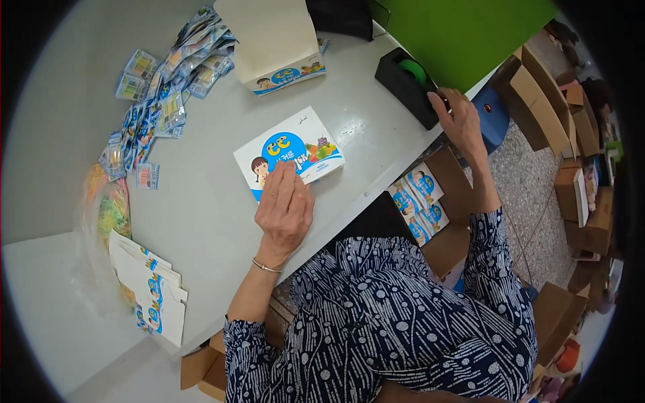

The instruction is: Sorting and packing small blue and white sachets into cardboard boxes.

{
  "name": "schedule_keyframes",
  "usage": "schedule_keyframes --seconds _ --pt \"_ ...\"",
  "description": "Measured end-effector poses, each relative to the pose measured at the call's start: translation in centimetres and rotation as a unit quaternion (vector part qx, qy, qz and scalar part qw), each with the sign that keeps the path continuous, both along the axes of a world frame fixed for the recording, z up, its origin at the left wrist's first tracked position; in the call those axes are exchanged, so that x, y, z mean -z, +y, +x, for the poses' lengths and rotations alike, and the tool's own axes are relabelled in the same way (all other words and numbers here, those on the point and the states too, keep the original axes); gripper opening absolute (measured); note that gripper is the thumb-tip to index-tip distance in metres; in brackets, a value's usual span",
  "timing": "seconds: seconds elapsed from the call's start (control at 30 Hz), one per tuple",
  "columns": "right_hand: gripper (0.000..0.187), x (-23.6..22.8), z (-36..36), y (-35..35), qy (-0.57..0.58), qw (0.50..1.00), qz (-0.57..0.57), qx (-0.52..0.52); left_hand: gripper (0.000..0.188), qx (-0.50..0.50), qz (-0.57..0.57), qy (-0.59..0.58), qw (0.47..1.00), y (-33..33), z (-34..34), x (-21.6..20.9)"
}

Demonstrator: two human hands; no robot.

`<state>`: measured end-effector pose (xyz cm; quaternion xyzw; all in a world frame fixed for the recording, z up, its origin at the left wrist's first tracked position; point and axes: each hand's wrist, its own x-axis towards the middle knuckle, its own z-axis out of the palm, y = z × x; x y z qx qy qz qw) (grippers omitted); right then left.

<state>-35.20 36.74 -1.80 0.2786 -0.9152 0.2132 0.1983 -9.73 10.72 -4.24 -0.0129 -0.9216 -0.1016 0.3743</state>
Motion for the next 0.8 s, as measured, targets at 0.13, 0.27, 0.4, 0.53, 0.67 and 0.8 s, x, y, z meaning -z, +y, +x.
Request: schedule_keyframes --seconds 0.13,0.27,0.4,0.53,0.67,0.8 --pt "0.034 -2.2 -1.0 0.0 -0.109 0.994 -0.015 -0.022 0.020 -0.006 -0.007 -0.005 1.000 0.0 0.0 0.0" --pt "0.030 -3.2 -2.6 0.9 -0.161 0.984 0.053 -0.051 0.021 -0.005 -0.012 -0.009 1.000 0.0 0.0 0.0" --pt "0.030 -4.5 -2.4 0.5 -0.352 0.936 -0.009 -0.023 0.021 -0.007 -0.014 -0.011 1.000 0.0 0.2 0.2" --pt "0.030 -4.5 -2.7 0.9 -0.425 0.901 -0.068 -0.046 0.021 -0.008 -0.015 -0.014 1.000 -0.1 0.3 0.1" --pt "0.034 -4.4 -2.3 1.4 -0.414 0.900 -0.119 -0.060 0.021 -0.004 -0.013 -0.017 1.000 0.1 0.1 0.0" --pt "0.032 -4.3 -2.0 2.1 -0.452 0.864 -0.212 -0.070 0.021 -0.003 -0.014 -0.016 1.000 0.0 0.2 0.1"
